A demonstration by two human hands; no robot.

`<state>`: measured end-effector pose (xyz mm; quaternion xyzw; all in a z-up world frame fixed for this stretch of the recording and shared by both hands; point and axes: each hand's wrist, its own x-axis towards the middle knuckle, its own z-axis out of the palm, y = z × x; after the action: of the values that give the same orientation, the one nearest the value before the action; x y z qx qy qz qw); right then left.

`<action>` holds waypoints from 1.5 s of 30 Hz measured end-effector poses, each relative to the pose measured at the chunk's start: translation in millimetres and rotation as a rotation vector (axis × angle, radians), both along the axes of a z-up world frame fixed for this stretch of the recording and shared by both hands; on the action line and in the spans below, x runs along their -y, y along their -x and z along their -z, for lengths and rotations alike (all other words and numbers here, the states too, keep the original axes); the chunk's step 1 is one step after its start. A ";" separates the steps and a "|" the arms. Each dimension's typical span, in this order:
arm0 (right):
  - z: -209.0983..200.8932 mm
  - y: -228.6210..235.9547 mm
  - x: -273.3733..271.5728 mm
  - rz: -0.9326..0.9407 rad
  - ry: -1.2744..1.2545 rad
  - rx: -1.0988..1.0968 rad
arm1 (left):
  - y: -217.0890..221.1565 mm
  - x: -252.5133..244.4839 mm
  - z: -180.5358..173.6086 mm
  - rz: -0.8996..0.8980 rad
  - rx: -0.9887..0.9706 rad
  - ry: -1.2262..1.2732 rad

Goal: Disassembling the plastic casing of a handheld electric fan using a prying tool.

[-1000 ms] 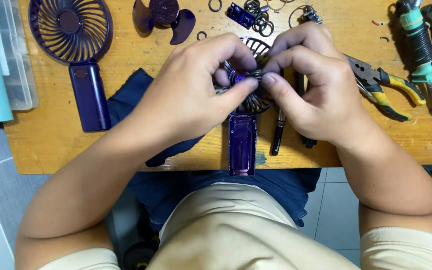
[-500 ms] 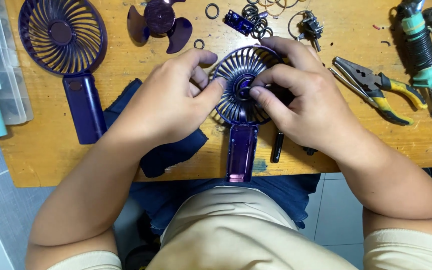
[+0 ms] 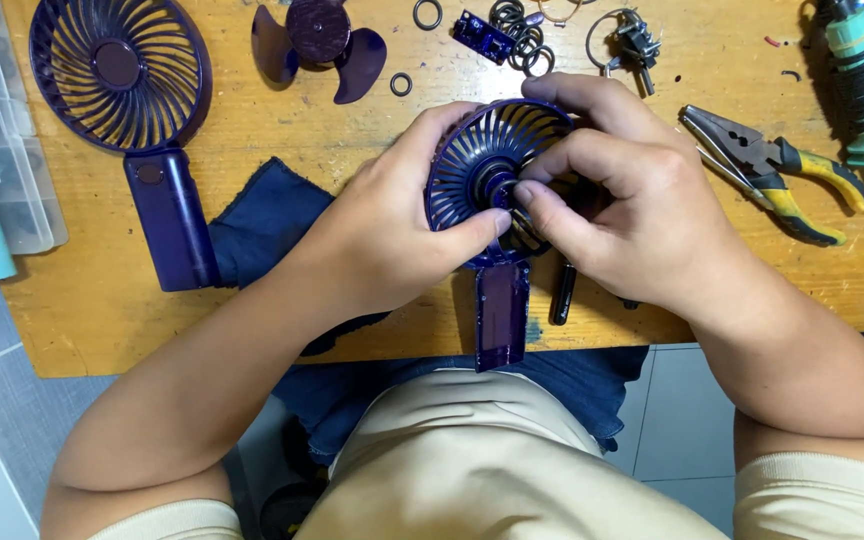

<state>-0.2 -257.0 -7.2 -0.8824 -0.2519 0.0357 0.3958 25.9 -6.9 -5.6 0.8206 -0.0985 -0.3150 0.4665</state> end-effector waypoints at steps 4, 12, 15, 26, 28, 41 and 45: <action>-0.6 -1.1 -0.2 -0.022 -0.006 0.004 | 2.0 -0.9 2.2 0.003 0.002 0.057; 0.3 -2.9 2.2 -0.058 0.015 0.038 | 0.1 -2.7 4.8 -0.003 0.005 0.079; 2.2 -3.4 1.7 -0.069 0.003 0.070 | -0.5 -3.3 1.8 -0.001 0.001 0.090; 1.5 -1.5 -0.4 -0.050 -0.014 0.035 | 1.2 -0.9 5.5 -0.020 0.094 0.096; 0.3 -1.7 0.1 -0.045 -0.008 0.040 | 1.6 -0.9 7.2 -0.021 0.110 0.093; -3.2 -2.8 -0.2 -0.005 -0.057 -0.079 | 3.9 -0.5 0.8 0.031 0.119 0.107; -6.1 -2.1 0.3 -0.064 -0.037 -0.011 | 5.1 0.0 2.9 0.015 0.144 0.086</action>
<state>1.9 -257.4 -1.0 -0.8662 -0.2784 0.0485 0.4121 20.8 -6.9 -8.5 0.8196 -0.1513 -0.2539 0.4909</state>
